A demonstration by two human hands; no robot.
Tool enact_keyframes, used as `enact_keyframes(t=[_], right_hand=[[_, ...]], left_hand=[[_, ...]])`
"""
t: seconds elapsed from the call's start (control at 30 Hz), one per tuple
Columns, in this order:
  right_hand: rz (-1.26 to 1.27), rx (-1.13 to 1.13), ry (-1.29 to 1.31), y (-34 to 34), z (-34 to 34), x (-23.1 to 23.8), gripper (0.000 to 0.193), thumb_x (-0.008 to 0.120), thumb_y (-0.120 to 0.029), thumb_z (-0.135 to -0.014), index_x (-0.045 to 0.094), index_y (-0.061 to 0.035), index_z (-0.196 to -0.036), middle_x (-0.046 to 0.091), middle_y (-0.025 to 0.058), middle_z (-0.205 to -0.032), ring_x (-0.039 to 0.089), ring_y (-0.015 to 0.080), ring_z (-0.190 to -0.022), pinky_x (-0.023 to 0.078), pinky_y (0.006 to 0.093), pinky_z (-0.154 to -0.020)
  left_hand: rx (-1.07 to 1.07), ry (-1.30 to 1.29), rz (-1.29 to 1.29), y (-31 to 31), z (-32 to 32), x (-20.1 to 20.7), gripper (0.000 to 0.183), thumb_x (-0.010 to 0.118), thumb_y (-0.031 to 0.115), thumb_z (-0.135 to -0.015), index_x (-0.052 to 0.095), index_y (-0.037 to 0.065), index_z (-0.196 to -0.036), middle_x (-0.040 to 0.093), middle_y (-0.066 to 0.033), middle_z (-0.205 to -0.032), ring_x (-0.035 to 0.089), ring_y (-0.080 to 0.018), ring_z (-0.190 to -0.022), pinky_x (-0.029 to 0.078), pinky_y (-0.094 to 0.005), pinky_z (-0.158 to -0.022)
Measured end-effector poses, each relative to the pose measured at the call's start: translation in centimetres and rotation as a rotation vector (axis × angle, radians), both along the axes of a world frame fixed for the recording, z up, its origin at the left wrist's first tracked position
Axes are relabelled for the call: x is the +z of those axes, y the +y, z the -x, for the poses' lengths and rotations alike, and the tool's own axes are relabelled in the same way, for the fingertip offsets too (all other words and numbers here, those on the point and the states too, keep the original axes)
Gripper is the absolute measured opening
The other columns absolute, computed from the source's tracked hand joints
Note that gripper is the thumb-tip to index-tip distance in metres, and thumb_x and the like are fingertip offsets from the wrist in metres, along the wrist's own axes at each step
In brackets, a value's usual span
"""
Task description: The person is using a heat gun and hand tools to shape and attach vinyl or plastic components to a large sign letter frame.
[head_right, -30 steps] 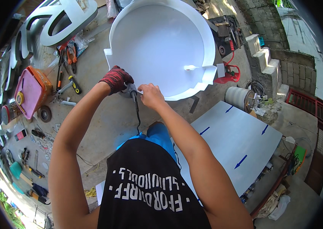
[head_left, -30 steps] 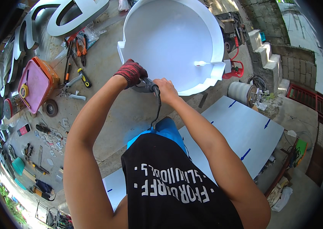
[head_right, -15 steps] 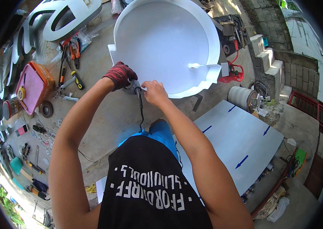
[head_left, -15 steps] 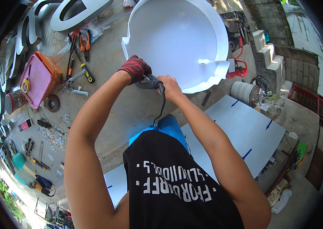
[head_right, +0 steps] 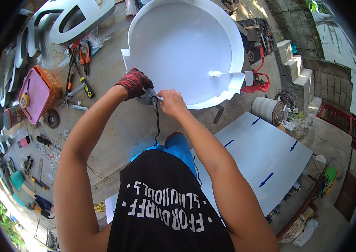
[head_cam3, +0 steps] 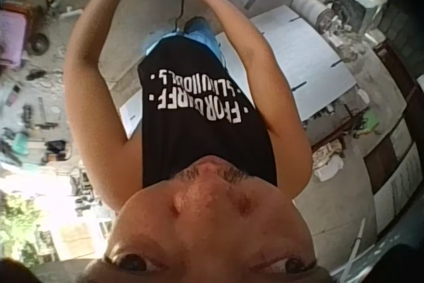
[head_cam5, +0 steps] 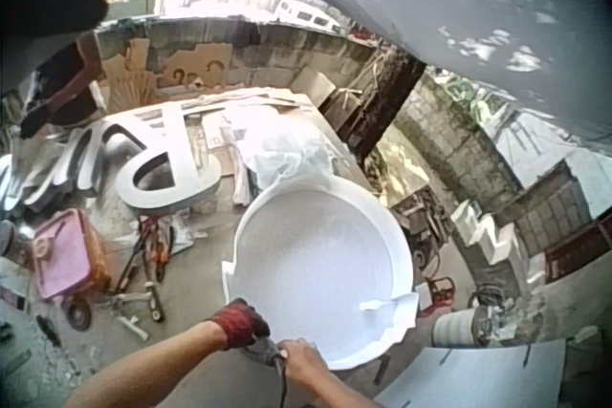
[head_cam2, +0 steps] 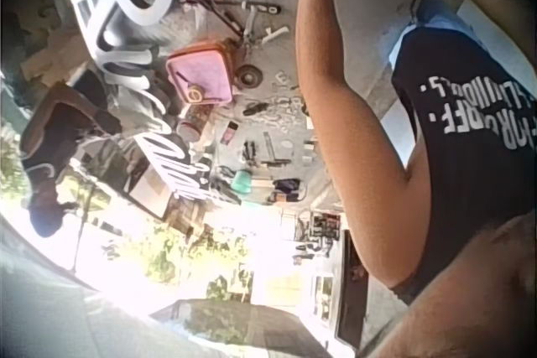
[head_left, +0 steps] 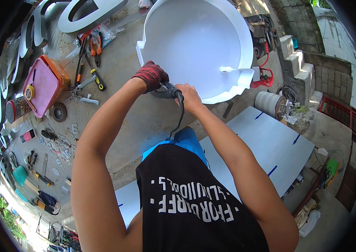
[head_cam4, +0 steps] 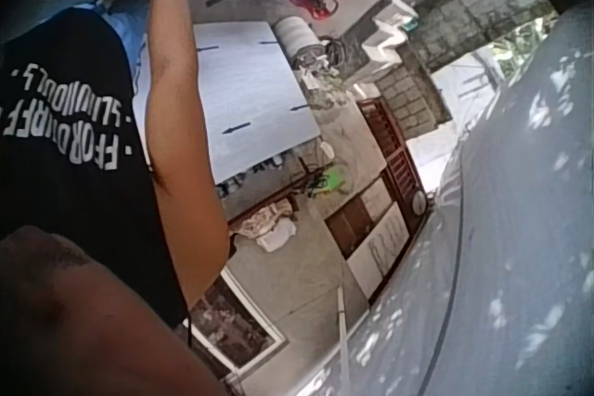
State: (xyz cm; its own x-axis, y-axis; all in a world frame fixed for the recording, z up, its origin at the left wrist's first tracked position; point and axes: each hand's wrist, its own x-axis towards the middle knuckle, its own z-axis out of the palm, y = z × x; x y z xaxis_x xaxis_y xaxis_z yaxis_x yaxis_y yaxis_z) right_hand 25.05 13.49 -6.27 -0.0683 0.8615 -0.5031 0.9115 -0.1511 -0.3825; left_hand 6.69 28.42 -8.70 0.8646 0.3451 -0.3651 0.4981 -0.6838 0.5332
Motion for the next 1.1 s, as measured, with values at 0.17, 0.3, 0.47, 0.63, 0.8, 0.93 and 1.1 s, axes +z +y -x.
enact_keyframes(t=[0.17,0.3,0.47,0.63,0.8,0.93,1.1], right_hand=[[-0.004,0.001,0.018,0.0,0.0,0.0,0.032,0.07,-0.011,-0.087,0.07,-0.0112,-0.12,0.072,0.0086,-0.116,0.062,0.0289,-0.118,0.045,0.0449,-0.103],[-0.002,0.003,0.012,0.1,0.1,0.0,0.033,0.07,-0.01,-0.087,0.07,-0.0112,-0.12,0.072,0.0085,-0.116,0.062,0.029,-0.118,0.045,0.0448,-0.103],[-0.021,0.003,0.026,-0.1,-0.1,-0.2,0.033,0.07,-0.01,-0.087,0.07,-0.0111,-0.119,0.072,0.008,-0.116,0.062,0.0289,-0.118,0.045,0.0448,-0.103],[0.0,-0.028,0.013,0.2,0.3,0.8,0.032,0.071,-0.01,-0.086,0.07,-0.011,-0.119,0.072,0.0094,-0.112,0.063,0.0291,-0.116,0.045,0.0448,-0.102],[0.005,-0.002,0.002,0.2,0.0,0.3,0.032,0.071,-0.011,-0.086,0.07,-0.0108,-0.118,0.072,0.0102,-0.109,0.063,0.0297,-0.115,0.045,0.0448,-0.102],[0.014,0.003,-0.001,0.2,0.2,0.0,0.032,0.072,-0.011,-0.086,0.07,-0.0104,-0.118,0.072,0.0106,-0.109,0.063,0.0302,-0.115,0.045,0.0449,-0.101],[0.004,-0.003,-0.003,0.0,0.2,-0.2,0.032,0.072,-0.01,-0.085,0.07,-0.0105,-0.117,0.072,0.0112,-0.109,0.063,0.0306,-0.114,0.046,0.0452,-0.1]], left_hand=[[-0.02,-0.009,0.001,0.0,0.2,-0.2,0.037,0.076,0.017,-0.078,0.078,0.025,-0.115,0.078,-0.0025,-0.107,0.07,-0.0249,-0.104,0.045,-0.0379,-0.103],[-0.028,-0.002,-0.016,0.0,0.2,0.0,0.033,0.074,0.018,-0.082,0.079,0.027,-0.113,0.078,-0.0026,-0.108,0.07,-0.025,-0.105,0.045,-0.0389,-0.102],[-0.028,0.013,-0.019,0.0,0.0,0.1,0.033,0.074,0.018,-0.081,0.079,0.027,-0.112,0.078,-0.0035,-0.107,0.07,-0.0263,-0.103,0.045,-0.0387,-0.102],[0.013,-0.002,0.006,-0.1,0.2,-0.4,0.041,0.078,0.018,-0.074,0.078,0.025,-0.115,0.077,-0.0048,-0.104,0.069,-0.0274,-0.102,0.043,-0.0384,-0.105],[-0.008,-0.014,-0.014,0.0,0.1,-0.3,0.04,0.078,0.017,-0.075,0.078,0.025,-0.114,0.077,-0.0046,-0.103,0.069,-0.0268,-0.101,0.044,-0.0384,-0.104],[-0.006,0.011,0.006,-0.1,0.1,-0.4,0.04,0.078,0.017,-0.075,0.078,0.025,-0.114,0.077,-0.0046,-0.103,0.069,-0.0269,-0.101,0.044,-0.0385,-0.104],[-0.016,0.033,-0.002,-0.1,0.0,-0.1,0.04,0.079,0.018,-0.076,0.078,0.024,-0.115,0.077,-0.0047,-0.105,0.069,-0.0265,-0.104,0.044,-0.0383,-0.104]])
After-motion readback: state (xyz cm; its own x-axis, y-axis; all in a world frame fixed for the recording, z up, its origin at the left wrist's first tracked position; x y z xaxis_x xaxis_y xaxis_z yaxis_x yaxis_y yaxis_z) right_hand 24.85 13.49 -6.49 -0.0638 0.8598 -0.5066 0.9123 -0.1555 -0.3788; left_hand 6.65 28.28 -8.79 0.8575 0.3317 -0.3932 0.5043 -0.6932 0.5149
